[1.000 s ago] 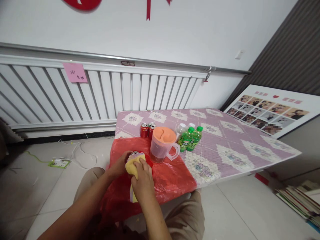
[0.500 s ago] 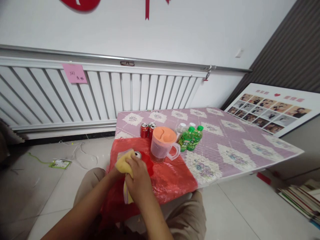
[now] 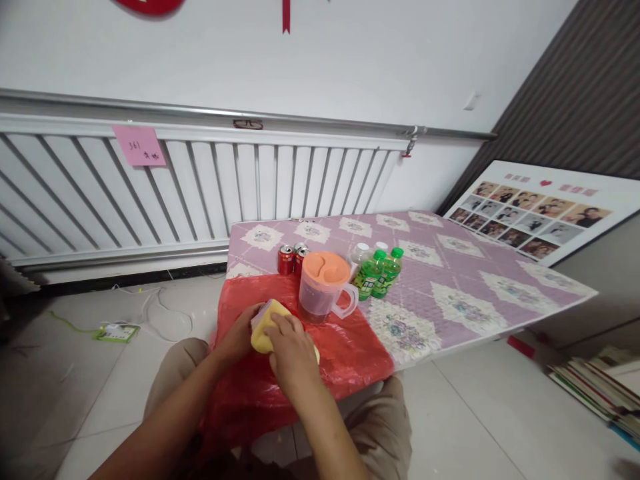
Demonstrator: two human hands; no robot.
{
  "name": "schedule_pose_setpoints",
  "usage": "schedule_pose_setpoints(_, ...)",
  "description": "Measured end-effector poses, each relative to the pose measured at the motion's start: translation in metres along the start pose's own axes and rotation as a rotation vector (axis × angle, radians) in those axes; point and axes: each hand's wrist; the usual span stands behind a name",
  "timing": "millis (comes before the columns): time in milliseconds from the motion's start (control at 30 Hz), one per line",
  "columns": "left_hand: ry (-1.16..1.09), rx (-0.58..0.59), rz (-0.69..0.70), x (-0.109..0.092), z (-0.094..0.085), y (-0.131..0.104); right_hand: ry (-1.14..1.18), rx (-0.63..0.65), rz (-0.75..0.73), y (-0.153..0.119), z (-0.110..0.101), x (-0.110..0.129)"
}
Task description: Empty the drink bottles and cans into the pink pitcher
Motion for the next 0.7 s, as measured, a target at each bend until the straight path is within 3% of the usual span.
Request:
schedule_pose_setpoints(133,0.019,0.003,-0.054,-0.002,-0.003,-0.001,0.087,-0.054,0.037,-0.035,-0.011,-0.037)
schedule_pose_setpoints(367,0.049,-0.002,-0.093,-0.01,-0.003,-0.002,-0.099,-0.147,0.288,-0.065,-0.007,-0.101)
schedule_pose_setpoints(600,0.075,0.005,-0.089,-0.008,-0.003,0.001,-0.208,0.063,0.422,-0.063,0.033,-0.1)
schedule_pose_setpoints(700,0.089,0.01,-0.078,-0.009,-0.004,0.002,-0.256,0.063,0.406,-0.069,0.049,-0.099)
Point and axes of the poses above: each hand's wrist, its own y-axis towards the middle knuckle, its own z-axis out of the palm, x = y × z, and after that the axes turned 5 degrees about -z, right-handed
